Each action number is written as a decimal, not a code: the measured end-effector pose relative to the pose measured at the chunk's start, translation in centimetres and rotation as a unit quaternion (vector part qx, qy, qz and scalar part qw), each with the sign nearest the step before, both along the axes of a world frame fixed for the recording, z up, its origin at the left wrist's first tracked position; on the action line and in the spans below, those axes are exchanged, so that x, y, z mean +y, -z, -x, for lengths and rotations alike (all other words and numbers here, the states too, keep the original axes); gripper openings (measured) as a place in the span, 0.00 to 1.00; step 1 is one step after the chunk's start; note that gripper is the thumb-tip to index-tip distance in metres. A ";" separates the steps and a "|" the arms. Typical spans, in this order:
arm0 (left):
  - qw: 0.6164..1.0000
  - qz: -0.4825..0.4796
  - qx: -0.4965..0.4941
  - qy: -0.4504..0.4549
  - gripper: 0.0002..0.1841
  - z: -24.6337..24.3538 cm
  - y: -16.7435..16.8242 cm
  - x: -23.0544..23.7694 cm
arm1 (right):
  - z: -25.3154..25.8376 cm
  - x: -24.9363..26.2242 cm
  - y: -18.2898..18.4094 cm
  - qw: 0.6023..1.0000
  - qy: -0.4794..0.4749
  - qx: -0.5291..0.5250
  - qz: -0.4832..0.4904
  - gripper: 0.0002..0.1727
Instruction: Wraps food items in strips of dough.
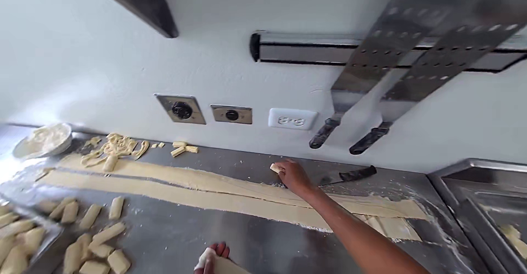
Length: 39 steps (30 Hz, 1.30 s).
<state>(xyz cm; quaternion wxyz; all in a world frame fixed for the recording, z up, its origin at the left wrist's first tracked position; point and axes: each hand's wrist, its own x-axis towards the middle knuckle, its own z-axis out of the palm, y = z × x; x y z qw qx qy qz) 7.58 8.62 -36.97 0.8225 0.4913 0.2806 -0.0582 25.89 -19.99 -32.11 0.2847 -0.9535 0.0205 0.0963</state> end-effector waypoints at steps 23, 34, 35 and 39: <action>0.723 -0.545 -0.365 0.218 0.12 4.1 3.4 -1.8 | 23.1 10.3 5.0 0.982 -0.042 -0.114 -0.143 0.43; 0.711 -0.589 -0.319 0.214 0.12 0.8 1.2 4.6 | 13.5 10.2 1.4 0.850 -0.208 0.426 -0.229 0.14; 0.683 -0.604 -0.339 0.232 0.13 1.1 1.5 5.1 | 13.9 8.9 1.0 0.847 -0.212 0.437 -0.217 0.14; 0.658 -0.599 -0.388 0.239 0.11 1.4 2.3 6.1 | 18.8 6.0 -0.7 0.818 -0.231 0.474 -0.228 0.14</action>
